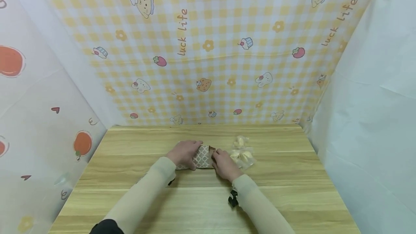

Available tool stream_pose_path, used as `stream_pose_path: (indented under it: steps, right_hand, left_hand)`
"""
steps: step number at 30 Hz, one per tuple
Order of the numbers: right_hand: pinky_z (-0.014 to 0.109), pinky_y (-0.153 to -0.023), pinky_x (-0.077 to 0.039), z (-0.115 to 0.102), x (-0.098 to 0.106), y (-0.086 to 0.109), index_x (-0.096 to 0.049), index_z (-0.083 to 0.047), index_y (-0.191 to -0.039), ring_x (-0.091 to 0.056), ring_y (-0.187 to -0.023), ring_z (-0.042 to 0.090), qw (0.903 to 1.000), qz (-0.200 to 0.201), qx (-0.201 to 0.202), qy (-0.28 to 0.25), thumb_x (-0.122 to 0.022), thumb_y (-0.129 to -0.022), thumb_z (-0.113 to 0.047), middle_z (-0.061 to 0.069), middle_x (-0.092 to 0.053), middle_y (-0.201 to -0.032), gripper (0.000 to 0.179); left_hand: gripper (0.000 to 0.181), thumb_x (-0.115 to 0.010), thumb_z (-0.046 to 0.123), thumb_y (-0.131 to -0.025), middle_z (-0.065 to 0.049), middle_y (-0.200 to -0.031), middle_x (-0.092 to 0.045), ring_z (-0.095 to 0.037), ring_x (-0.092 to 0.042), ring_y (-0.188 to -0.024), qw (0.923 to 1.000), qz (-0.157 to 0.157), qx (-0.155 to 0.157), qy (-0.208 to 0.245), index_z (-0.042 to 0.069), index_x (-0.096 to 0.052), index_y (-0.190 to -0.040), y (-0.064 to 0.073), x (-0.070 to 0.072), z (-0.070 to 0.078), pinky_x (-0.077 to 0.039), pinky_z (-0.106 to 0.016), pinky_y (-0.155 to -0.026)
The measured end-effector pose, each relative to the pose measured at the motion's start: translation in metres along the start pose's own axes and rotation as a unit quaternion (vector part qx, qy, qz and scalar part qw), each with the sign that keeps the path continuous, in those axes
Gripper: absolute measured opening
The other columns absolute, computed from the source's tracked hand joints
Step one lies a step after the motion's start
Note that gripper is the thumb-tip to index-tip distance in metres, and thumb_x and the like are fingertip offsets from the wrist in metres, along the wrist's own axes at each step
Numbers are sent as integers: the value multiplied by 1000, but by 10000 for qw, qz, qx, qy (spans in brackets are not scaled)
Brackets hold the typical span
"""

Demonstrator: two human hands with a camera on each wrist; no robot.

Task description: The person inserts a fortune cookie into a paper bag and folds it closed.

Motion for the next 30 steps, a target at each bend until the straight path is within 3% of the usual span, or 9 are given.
stream_pose_path:
  steps: [8, 16, 19, 22, 26, 30]
  right_hand:
    - [51, -96, -54, -2, 3, 4, -68, 6, -123, -62, -106, 36, 10000, 54, 37, -30, -70, -98, -6, 18, -65, -119, 27]
    - [52, -109, -50, -8, 1, 9, -61, 8, -137, -60, -129, 42, 9980, 121, 460, 411, -65, -104, -8, 27, -60, -141, 38]
    - [51, -105, -53, -12, 8, 14, -65, 5, -135, -63, -123, 41, 9944, 548, 765, 489, -68, -101, -9, 25, -64, -135, 36]
    - [50, -95, -59, -14, 26, 20, -70, 2, -123, -67, -109, 38, 9851, 1335, 907, 592, -75, -94, -7, 22, -69, -121, 31]
    - [48, -81, -60, -4, 50, 30, -70, 0, -116, -66, -98, 36, 9740, 2071, 302, 867, -81, -87, -9, 19, -68, -112, 33]
    - [50, -77, -60, 14, 58, 40, -65, 2, -120, -62, -101, 41, 9718, 1841, -582, 1354, -87, -86, -25, 24, -66, -114, 48]
  left_hand:
    - [101, -100, 40, -68, -9, -142, -63, -30, -60, -130, 9999, -73, 109, -71, 13, -47, -150, -1, -4, -6, -43, -56, -114]
    - [97, -100, 41, -67, -8, -140, -64, -30, -60, -130, 9996, -57, 172, -206, 15, -50, -146, 0, -3, -4, -42, -59, -115]
    - [95, -100, 42, -67, -9, -141, -64, -30, -59, -131, 9996, -38, 165, -211, 16, -51, -144, 0, -4, -4, -40, -61, -116]
    - [95, -100, 43, -66, -8, -141, -64, -30, -59, -131, 9997, -56, 154, -186, 15, -52, -143, 0, -5, -4, -39, -62, -116]
    - [94, -99, 44, -67, -8, -139, -65, -30, -61, -128, 9997, -61, 129, -196, 15, -51, -143, 0, -5, -4, -43, -61, -114]
    - [93, -99, 43, -67, -7, -137, -65, -30, -62, -126, 9997, -65, 162, -177, 15, -51, -142, 1, -3, -6, -44, -60, -112]
Point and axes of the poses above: each hand's wrist, its own y-axis away from the middle knuckle, its own x-axis out of the back of the hand, z = x × y, the point moved 7 cm from there along -y, towards the middle knuckle
